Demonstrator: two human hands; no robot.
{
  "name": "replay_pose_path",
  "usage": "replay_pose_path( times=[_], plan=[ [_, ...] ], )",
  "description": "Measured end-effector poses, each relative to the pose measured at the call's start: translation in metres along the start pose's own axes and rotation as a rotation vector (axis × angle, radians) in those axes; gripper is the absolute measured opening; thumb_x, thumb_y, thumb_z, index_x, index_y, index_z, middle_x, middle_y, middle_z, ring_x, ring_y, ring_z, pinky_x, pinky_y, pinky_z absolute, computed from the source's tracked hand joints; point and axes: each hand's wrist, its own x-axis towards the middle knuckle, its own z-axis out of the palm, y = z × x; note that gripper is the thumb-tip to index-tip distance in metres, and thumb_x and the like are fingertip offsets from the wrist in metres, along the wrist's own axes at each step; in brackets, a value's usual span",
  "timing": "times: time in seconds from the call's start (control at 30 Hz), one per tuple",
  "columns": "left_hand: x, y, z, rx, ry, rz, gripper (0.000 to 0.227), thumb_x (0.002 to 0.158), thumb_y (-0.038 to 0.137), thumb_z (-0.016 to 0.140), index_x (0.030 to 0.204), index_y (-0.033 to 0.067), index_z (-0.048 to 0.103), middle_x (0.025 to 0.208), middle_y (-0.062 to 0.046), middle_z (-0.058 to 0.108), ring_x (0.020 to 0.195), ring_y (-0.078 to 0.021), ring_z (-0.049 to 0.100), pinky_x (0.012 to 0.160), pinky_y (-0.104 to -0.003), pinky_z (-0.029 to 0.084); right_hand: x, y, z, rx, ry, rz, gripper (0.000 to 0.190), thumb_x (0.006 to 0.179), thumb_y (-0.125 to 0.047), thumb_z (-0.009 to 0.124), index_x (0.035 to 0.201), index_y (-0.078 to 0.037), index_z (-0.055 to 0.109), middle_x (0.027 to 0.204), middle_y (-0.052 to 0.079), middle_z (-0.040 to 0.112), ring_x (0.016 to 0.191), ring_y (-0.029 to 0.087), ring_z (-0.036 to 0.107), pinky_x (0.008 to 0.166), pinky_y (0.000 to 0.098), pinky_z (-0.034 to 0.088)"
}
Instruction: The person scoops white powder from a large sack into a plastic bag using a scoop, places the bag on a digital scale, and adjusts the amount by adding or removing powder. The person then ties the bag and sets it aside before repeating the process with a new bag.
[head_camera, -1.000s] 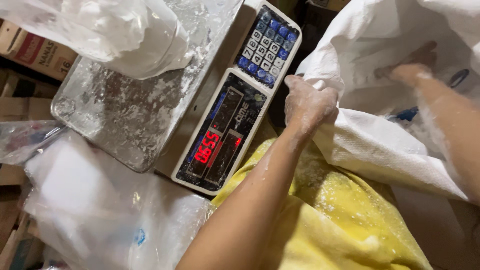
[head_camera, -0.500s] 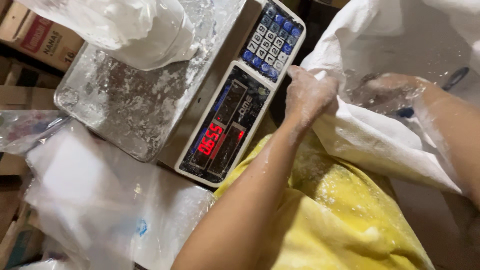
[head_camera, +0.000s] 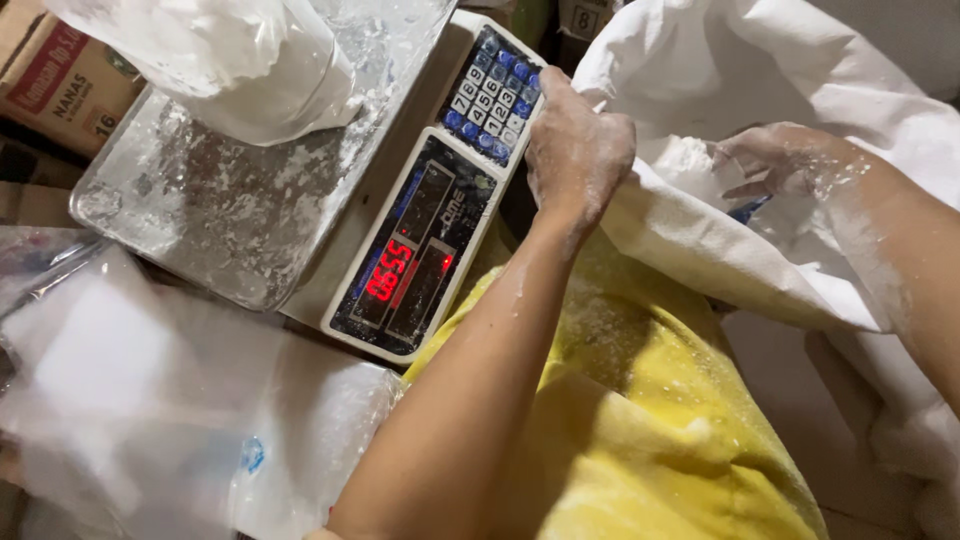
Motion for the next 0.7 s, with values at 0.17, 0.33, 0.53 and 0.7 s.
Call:
replay_pose_path(
  times=[0.17, 0.33, 0.53, 0.7],
  plan=[
    [-0.013, 0.005, -0.008, -0.015, -0.007, -0.034, 0.052, 0.083, 0.021, 0.06, 0.128, 0.0028, 0.043, 0.112, -0.028, 0.069, 0.105, -0.0426, 0.07, 0.097, -0.051, 0.051, -0.033, -0.017, -0.004, -0.017, 0.107, -0.052, 0.024, 0.085, -0.005, 0.071, 0.108, -0.001, 0.067, 0.15, 0.021, 0.044, 0.132, 0.034, 0.05, 0.084, 0.0376, 0.065],
    [-0.023, 0.009, -0.018, 0.084, -0.006, -0.034, 0.065, 0.082, 0.032, 0.066, 0.136, 0.0054, 0.04, 0.129, -0.026, 0.057, 0.116, -0.0418, 0.062, 0.098, -0.051, 0.049, -0.053, -0.023, -0.002, -0.013, 0.188, -0.027, 0.028, 0.085, -0.006, 0.069, 0.11, 0.004, 0.065, 0.146, 0.021, 0.039, 0.129, 0.036, 0.047, 0.082, 0.041, 0.067],
    [-0.033, 0.011, -0.022, 0.093, 0.011, 0.01, 0.064, 0.082, 0.033, 0.067, 0.137, 0.0082, 0.045, 0.136, -0.023, 0.049, 0.121, -0.0413, 0.057, 0.1, -0.05, 0.047, -0.083, -0.018, 0.0, 0.344, 0.126, 0.064, 0.051, 0.084, -0.006, 0.065, 0.131, 0.004, 0.046, 0.138, 0.026, 0.042, 0.124, 0.039, 0.057, 0.085, 0.0391, 0.066],
    [-0.04, 0.013, -0.026, 0.091, 0.011, 0.042, 0.058, 0.084, 0.034, 0.065, 0.134, 0.0078, 0.05, 0.135, -0.021, 0.051, 0.121, -0.0386, 0.057, 0.1, -0.049, 0.047, -0.109, -0.02, -0.008, 0.346, 0.11, 0.053, 0.062, 0.084, -0.006, 0.063, 0.141, 0.005, 0.042, 0.139, 0.03, 0.044, 0.114, 0.042, 0.065, 0.086, 0.0382, 0.066]
  ],
)
